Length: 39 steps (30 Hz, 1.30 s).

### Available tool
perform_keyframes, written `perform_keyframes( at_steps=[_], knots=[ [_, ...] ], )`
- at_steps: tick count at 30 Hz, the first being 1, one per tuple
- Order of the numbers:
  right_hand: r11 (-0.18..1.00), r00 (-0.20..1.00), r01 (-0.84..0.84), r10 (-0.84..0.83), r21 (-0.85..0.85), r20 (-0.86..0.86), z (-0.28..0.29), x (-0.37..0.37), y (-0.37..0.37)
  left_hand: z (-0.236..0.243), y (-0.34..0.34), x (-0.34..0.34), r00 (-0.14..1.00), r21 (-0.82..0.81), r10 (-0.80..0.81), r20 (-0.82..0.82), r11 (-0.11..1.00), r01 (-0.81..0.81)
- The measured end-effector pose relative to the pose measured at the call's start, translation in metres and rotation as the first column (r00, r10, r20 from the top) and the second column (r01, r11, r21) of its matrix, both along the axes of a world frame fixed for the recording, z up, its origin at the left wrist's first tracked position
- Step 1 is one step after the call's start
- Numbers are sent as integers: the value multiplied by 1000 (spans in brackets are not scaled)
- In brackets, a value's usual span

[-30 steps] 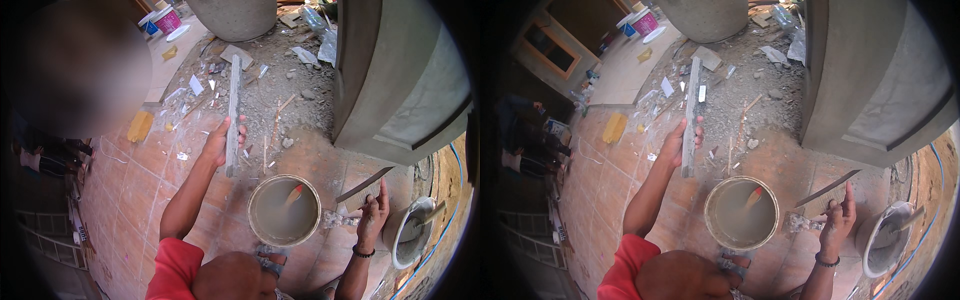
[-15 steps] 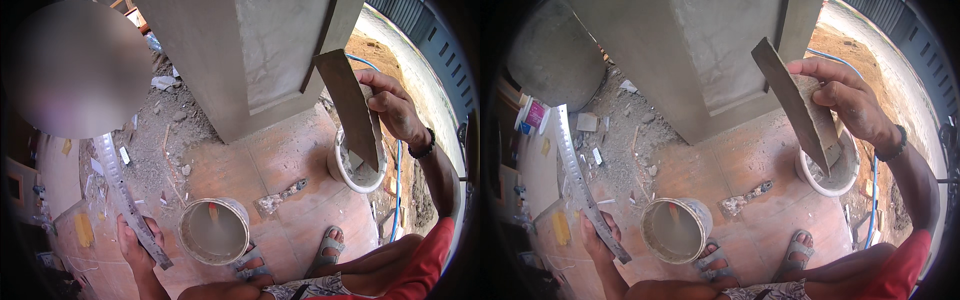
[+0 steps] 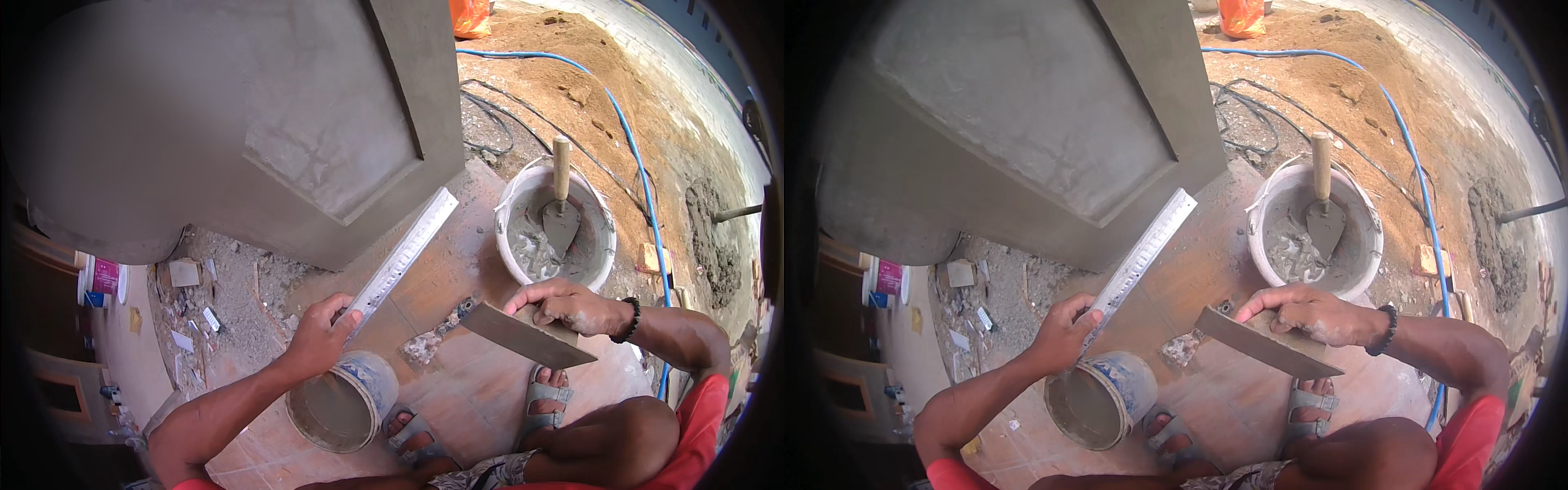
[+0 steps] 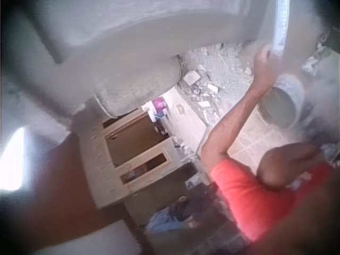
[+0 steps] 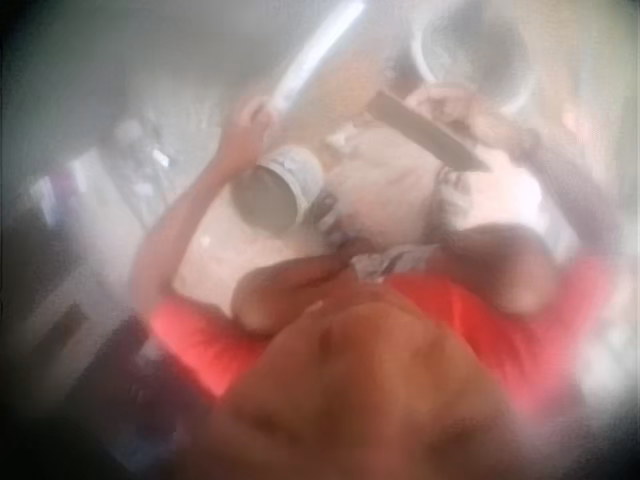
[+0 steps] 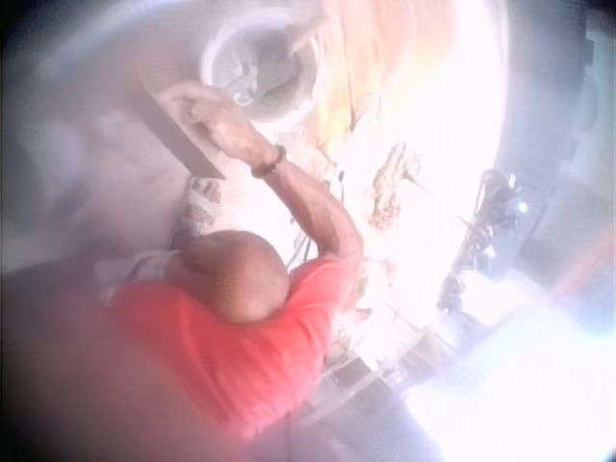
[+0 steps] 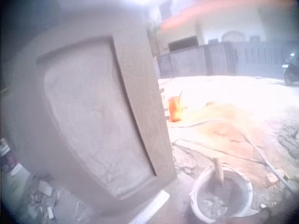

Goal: The person applies wet cement to the base of a wall using a trowel and a straight metal guide. They repeatedly scoop cement from a bucket, spread it along the wall edge, and smooth the surface with the guide and a wooden float.

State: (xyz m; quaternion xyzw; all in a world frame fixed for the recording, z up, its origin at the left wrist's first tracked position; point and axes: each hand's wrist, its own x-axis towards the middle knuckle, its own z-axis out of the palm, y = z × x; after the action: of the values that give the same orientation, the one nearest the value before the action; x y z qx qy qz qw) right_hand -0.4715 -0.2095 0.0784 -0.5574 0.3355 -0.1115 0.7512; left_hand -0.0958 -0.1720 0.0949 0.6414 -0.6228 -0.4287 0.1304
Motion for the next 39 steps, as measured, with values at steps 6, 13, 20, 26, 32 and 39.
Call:
perform_keyframes(
  at_steps=[6,13,20,26,32,39],
  knots=[
    [987,993,-116,114,107,25,-63,-25,36,-43,-51,-49,995,-47,-102,-21,994,101],
    [920,962,-273,254,-281,-100,-138,-40,46,-85,-54,-61,983,2,24,-181,1000,-24],
    [996,988,-92,89,-17,-124,-180,-47,55,-90,-49,-70,970,-101,91,-226,988,-116],
    [974,976,-218,219,-62,7,-190,-22,38,-89,-50,-53,974,-131,105,-199,982,-133],
    [918,938,-345,329,-197,-110,-201,6,37,-85,-49,-44,961,-24,166,-220,984,-176],
    [843,876,-483,464,-237,-134,-238,17,44,-87,-46,-68,889,114,285,-359,958,-262]
  ],
)
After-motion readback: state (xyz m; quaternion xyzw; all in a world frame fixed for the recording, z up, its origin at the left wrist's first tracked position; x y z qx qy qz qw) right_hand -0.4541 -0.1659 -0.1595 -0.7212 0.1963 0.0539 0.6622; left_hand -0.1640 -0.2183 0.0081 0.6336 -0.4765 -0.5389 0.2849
